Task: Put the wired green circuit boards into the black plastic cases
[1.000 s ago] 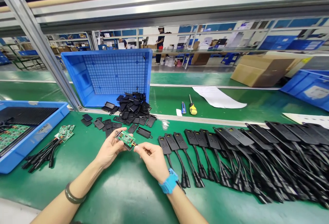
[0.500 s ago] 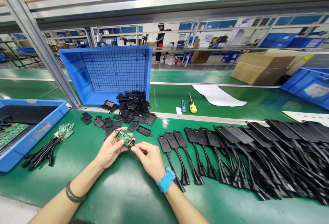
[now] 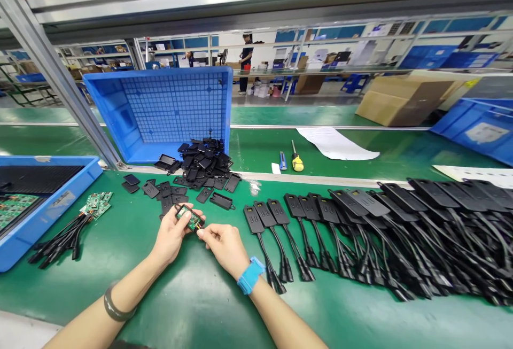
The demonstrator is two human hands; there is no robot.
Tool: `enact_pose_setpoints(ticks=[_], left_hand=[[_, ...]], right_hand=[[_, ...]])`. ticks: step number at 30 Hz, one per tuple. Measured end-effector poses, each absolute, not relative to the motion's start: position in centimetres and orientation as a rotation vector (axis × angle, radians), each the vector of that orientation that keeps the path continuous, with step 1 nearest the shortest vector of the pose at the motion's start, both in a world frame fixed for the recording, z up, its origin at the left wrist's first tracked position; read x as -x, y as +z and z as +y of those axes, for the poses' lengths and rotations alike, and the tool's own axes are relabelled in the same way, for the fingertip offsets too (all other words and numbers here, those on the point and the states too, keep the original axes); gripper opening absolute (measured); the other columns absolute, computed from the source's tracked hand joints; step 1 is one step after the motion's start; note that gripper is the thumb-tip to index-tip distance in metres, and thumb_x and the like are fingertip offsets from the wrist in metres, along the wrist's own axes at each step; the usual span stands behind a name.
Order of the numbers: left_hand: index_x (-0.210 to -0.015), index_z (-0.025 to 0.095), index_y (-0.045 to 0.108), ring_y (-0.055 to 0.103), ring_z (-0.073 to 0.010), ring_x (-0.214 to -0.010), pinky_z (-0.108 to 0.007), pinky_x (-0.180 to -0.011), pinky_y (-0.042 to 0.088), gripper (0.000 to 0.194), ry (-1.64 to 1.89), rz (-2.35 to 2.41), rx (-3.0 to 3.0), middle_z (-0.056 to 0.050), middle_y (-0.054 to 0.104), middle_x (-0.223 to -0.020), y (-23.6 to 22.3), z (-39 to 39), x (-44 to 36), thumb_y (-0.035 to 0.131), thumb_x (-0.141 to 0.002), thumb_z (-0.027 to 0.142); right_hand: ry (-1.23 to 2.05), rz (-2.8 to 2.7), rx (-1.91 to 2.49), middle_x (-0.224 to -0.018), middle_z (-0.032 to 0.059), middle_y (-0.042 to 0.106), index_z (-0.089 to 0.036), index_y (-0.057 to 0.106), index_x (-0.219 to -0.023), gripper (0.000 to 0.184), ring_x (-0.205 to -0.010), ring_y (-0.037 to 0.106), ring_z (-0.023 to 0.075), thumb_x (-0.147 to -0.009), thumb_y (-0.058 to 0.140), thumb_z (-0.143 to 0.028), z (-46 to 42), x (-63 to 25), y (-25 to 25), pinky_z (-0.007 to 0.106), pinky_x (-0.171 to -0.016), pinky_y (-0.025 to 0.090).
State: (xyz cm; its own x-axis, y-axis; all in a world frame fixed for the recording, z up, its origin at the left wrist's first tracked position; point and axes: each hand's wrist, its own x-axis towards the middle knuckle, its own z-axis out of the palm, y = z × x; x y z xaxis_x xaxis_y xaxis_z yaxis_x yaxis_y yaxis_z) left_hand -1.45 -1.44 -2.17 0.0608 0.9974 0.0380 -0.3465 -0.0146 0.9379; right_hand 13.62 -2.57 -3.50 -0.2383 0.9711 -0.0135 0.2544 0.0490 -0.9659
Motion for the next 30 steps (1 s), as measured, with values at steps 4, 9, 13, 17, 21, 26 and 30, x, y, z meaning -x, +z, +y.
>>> enact_pose_setpoints(ticks=[4,9,13,17,21,26,30], left_hand=[[-0.105,0.017,0.046,0.065,-0.0253,-0.089,-0.035,-0.075,0.054,0.031,1.337,0.912,-1.065,-0.010,0.066,-0.095,-2.27,-1.56,1.51,0.062,-0.085,0.034],[-0.106,0.017,0.044,0.065,-0.0246,-0.089,-0.036,-0.075,0.054,0.031,1.322,0.941,-1.133,-0.011,0.066,-0.095,-2.33,-1.64,1.49,0.058,-0.086,0.036],[-0.104,0.017,0.045,0.065,-0.0230,-0.087,-0.036,-0.078,0.054,0.032,1.321,0.969,-1.174,-0.012,0.066,-0.096,-2.07,-1.71,1.42,0.059,-0.085,0.038],[-0.105,0.017,0.044,0.065,-0.0251,-0.088,-0.036,-0.073,0.055,0.035,1.327,0.921,-1.067,-0.012,0.065,-0.096,-1.99,-1.86,1.34,0.061,-0.084,0.038],[-0.106,0.017,0.043,0.065,-0.0266,-0.089,-0.035,-0.069,0.055,0.035,1.338,0.911,-1.007,-0.013,0.065,-0.098,-2.04,-2.00,1.35,0.062,-0.083,0.037],[-0.106,0.016,0.043,0.066,-0.0268,-0.088,-0.034,-0.067,0.055,0.032,1.288,0.890,-1.006,-0.013,0.065,-0.097,-1.79,-2.20,1.37,0.059,-0.086,0.035],[-0.105,0.017,0.044,0.064,-0.0253,-0.093,-0.037,-0.078,0.053,0.027,1.363,0.968,-1.151,-0.011,0.065,-0.097,-1.80,-2.41,1.32,0.057,-0.088,0.034]], right_hand=[[1.248,-1.595,1.263,-0.053,-0.0003,0.055,-0.014,0.062,-0.061,0.037,-0.047,0.039,0.0088,-0.081,0.057,-0.044,-2.53,-13.54,-3.89,0.020,-0.047,0.026],[1.232,-1.590,1.227,-0.049,-0.0013,0.050,-0.013,0.062,-0.057,0.039,-0.047,0.034,0.0083,-0.081,0.058,-0.043,-2.46,-13.42,-3.99,0.021,-0.047,0.024],[1.186,-1.603,1.221,-0.050,-0.0009,0.052,-0.013,0.064,-0.059,0.038,-0.048,0.037,0.0089,-0.081,0.057,-0.043,-2.54,-13.29,-3.93,0.022,-0.049,0.027],[1.218,-1.597,1.254,-0.049,-0.0006,0.051,-0.012,0.067,-0.061,0.038,-0.048,0.038,0.0090,-0.079,0.057,-0.044,-2.50,-13.27,-3.79,0.022,-0.048,0.026],[1.251,-1.589,1.257,-0.048,-0.0010,0.049,-0.012,0.069,-0.065,0.037,-0.047,0.036,0.0086,-0.078,0.057,-0.045,-2.23,-13.48,-3.69,0.021,-0.047,0.025],[1.314,-1.657,1.173,-0.048,-0.0019,0.045,-0.012,0.071,-0.068,0.040,-0.047,0.035,0.0084,-0.078,0.057,-0.047,-2.00,-13.82,-3.50,0.022,-0.047,0.024],[1.210,-1.654,1.294,-0.046,-0.0034,0.040,-0.012,0.071,-0.065,0.038,-0.046,0.031,0.0080,-0.078,0.057,-0.046,-1.94,-13.48,-3.59,0.022,-0.046,0.020]])
